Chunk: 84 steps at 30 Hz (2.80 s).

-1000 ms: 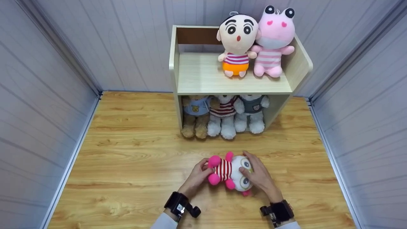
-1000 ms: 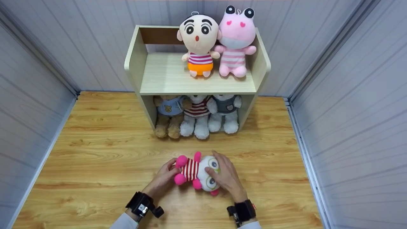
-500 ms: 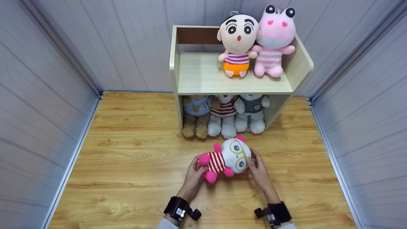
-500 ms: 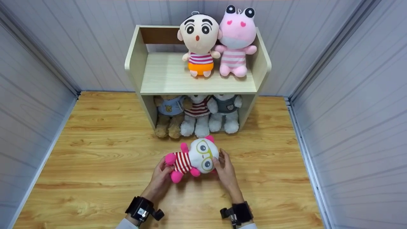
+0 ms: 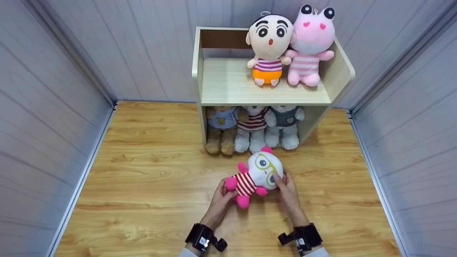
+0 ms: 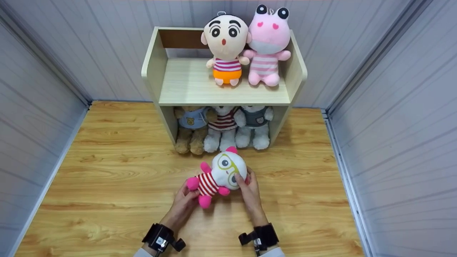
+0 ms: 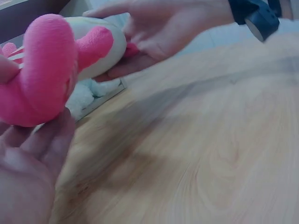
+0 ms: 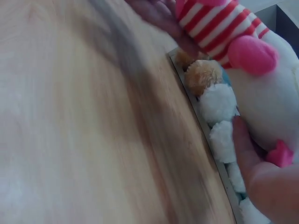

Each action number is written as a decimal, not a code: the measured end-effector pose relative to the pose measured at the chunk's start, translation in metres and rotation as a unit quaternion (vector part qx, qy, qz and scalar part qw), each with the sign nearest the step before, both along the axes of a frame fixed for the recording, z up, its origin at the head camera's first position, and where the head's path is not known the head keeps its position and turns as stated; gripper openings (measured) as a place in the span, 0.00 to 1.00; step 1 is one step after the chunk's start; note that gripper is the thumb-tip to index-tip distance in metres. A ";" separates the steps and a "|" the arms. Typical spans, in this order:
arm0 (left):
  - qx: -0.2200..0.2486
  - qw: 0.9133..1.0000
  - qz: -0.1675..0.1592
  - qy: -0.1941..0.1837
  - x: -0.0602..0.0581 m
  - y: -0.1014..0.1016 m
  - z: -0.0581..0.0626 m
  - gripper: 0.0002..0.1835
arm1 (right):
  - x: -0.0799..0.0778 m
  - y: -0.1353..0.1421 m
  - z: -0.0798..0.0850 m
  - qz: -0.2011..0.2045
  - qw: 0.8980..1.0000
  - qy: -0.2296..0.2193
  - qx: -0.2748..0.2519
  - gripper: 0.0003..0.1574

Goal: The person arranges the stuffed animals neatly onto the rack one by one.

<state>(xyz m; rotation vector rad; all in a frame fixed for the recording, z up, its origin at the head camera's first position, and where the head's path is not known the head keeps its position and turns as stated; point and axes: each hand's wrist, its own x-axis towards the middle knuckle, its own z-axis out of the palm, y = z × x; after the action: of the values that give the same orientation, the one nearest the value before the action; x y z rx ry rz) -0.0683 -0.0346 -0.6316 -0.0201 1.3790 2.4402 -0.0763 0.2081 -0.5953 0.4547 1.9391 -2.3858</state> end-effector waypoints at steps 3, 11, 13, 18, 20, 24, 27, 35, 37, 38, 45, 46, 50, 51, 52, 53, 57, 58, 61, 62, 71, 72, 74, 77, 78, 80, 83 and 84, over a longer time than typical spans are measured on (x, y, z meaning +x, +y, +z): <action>-0.019 0.999 -0.039 0.029 -0.002 -0.006 0.003 0.31 | -0.002 0.001 0.004 -0.028 0.999 0.018 -0.006 0.34; -0.031 0.989 -0.109 0.100 -0.021 -0.022 0.024 0.32 | -0.014 0.004 0.020 -0.020 0.998 0.057 0.018 0.33; -0.061 0.985 -0.111 0.117 -0.028 -0.022 0.030 0.31 | -0.018 0.003 0.024 -0.008 0.997 0.071 0.037 0.34; -0.164 0.973 -0.095 0.129 -0.043 -0.014 0.044 0.33 | -0.026 0.000 0.032 0.048 0.988 0.113 0.096 0.36; -0.182 0.971 -0.090 0.129 -0.047 -0.011 0.047 0.36 | -0.030 -0.002 0.034 0.067 0.984 0.126 0.107 0.36; -0.225 0.962 -0.084 0.131 -0.050 -0.006 0.049 0.39 | -0.034 -0.006 0.041 0.082 0.981 0.139 0.110 0.38; -0.265 0.950 -0.078 0.143 -0.050 -0.004 0.046 0.40 | -0.035 -0.010 0.044 0.092 0.980 0.142 0.109 0.40; -0.288 0.945 -0.027 0.152 -0.048 -0.002 0.037 0.34 | -0.034 -0.017 0.040 0.105 0.980 0.143 0.091 0.47; -0.289 0.946 -0.013 0.144 -0.048 -0.002 0.038 0.32 | -0.033 -0.018 0.037 0.101 0.983 0.138 0.073 0.53; -0.288 0.948 -0.006 0.139 -0.048 -0.002 0.038 0.31 | -0.032 -0.019 0.036 0.100 0.984 0.135 0.064 0.55; -0.281 0.952 0.044 0.114 -0.052 -0.001 0.045 0.32 | -0.021 -0.023 0.013 0.136 0.981 0.111 0.079 0.50; -0.282 0.951 0.051 0.116 -0.053 -0.001 0.047 0.32 | -0.019 -0.024 0.009 0.143 0.979 0.107 0.094 0.48; -0.275 0.951 0.068 0.124 -0.053 0.000 0.052 0.33 | -0.015 -0.031 0.001 0.147 0.971 0.104 0.161 0.33; -0.274 0.951 0.071 0.124 -0.053 0.001 0.053 0.32 | -0.014 -0.033 0.000 0.143 0.969 0.102 0.172 0.30; -0.271 0.952 0.073 0.124 -0.053 0.002 0.053 0.32 | -0.014 -0.035 0.000 0.138 0.968 0.101 0.183 0.27; -0.267 0.953 0.075 0.123 -0.053 0.002 0.053 0.32 | -0.014 -0.037 0.001 0.132 0.968 0.098 0.192 0.25; -0.251 0.958 0.077 0.118 -0.051 0.004 0.051 0.33 | -0.010 -0.045 0.019 0.109 0.970 0.093 0.199 0.22; -0.248 0.958 0.076 0.118 -0.051 0.005 0.050 0.34 | -0.009 -0.047 0.025 0.102 0.969 0.094 0.202 0.22; -0.250 0.958 0.065 0.124 -0.049 0.004 0.048 0.39 | -0.006 -0.052 0.043 0.087 0.968 0.111 0.206 0.19; -0.257 0.956 0.062 0.127 -0.048 0.004 0.048 0.41 | -0.006 -0.053 0.046 0.083 0.968 0.115 0.207 0.19; -0.289 0.938 0.093 0.165 -0.049 0.004 0.062 0.35 | -0.018 -0.048 0.026 0.066 0.970 0.140 0.186 0.18; -0.286 0.938 0.098 0.172 -0.052 0.004 0.067 0.34 | -0.020 -0.045 0.022 0.062 0.973 0.138 0.175 0.18; -0.282 0.933 0.110 0.196 -0.058 0.005 0.079 0.32 | -0.021 -0.041 0.022 0.054 0.975 0.144 0.157 0.18; -0.267 0.925 0.122 0.240 -0.069 0.006 0.102 0.30 | -0.021 -0.033 0.022 0.039 0.977 0.159 0.134 0.17; -0.265 0.921 0.126 0.257 -0.073 0.006 0.110 0.29 | -0.021 -0.031 0.022 0.036 0.978 0.163 0.124 0.17; -0.263 0.909 0.137 0.294 -0.081 0.006 0.127 0.27 | -0.021 -0.028 0.022 0.031 0.979 0.170 0.112 0.16; -0.287 0.880 0.167 0.341 -0.096 0.007 0.152 0.26 | -0.021 -0.025 0.023 0.029 0.979 0.172 0.104 0.15; -0.295 0.870 0.179 0.353 -0.101 0.007 0.160 0.25 | -0.021 -0.024 0.023 0.029 0.979 0.170 0.105 0.15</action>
<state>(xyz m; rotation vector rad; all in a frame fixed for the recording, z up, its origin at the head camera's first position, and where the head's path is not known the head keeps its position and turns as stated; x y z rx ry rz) -0.1695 -0.0271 -0.4713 0.5697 2.6114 2.2656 -0.0976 0.1841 -0.5721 -0.0116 2.3178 -2.3577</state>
